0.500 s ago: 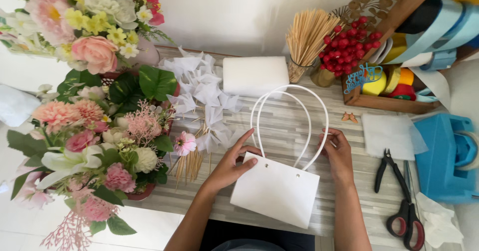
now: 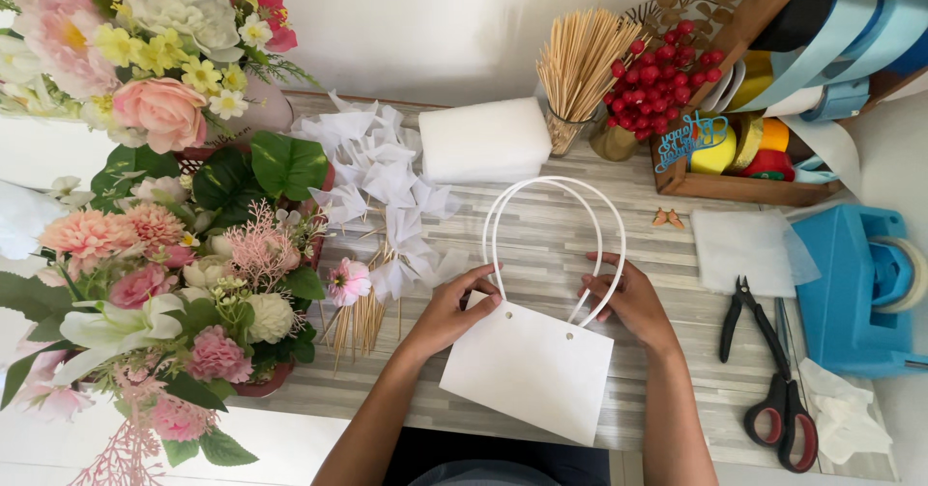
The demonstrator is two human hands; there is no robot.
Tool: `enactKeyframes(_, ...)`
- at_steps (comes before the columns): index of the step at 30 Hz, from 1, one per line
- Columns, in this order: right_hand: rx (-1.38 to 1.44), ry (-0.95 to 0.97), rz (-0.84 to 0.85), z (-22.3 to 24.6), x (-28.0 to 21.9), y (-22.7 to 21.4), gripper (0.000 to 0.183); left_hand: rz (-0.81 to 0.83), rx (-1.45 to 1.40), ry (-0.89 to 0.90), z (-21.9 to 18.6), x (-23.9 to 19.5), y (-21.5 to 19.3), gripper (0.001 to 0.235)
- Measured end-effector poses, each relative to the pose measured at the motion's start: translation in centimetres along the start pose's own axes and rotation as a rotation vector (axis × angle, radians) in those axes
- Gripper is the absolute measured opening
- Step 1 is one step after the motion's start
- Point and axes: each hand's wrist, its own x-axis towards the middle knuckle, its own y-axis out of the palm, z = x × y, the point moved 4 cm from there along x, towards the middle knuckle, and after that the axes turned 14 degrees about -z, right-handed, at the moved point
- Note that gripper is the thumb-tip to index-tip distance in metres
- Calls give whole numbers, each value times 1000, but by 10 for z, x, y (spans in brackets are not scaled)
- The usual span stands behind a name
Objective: The person places a rectangular foam block into a white gift bag and then inserts several white paper decorative elements on sticks into the foam to create an arrangement.
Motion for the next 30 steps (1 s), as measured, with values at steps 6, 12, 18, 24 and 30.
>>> enactKeyframes(6, -32, 46, 75, 5, -8, 3, 40, 64, -57, -23, -8, -3, 3, 36)
enactKeyframes(12, -120, 86, 404, 17, -27, 10, 33, 130, -90, 14, -23, -9, 3, 35)
enactKeyframes(18, -141, -25, 523, 41, -44, 9, 33, 140, -138, 176, -60, -6, 8, 28)
enactKeyframes(24, -252, -289, 321, 88, -59, 0, 14, 59, -136, 352, -80, 28, 16, 18)
enactKeyframes(30, -484, -517, -25, 119, -68, 11, 11, -93, -114, 462, -94, 57, 35, 26)
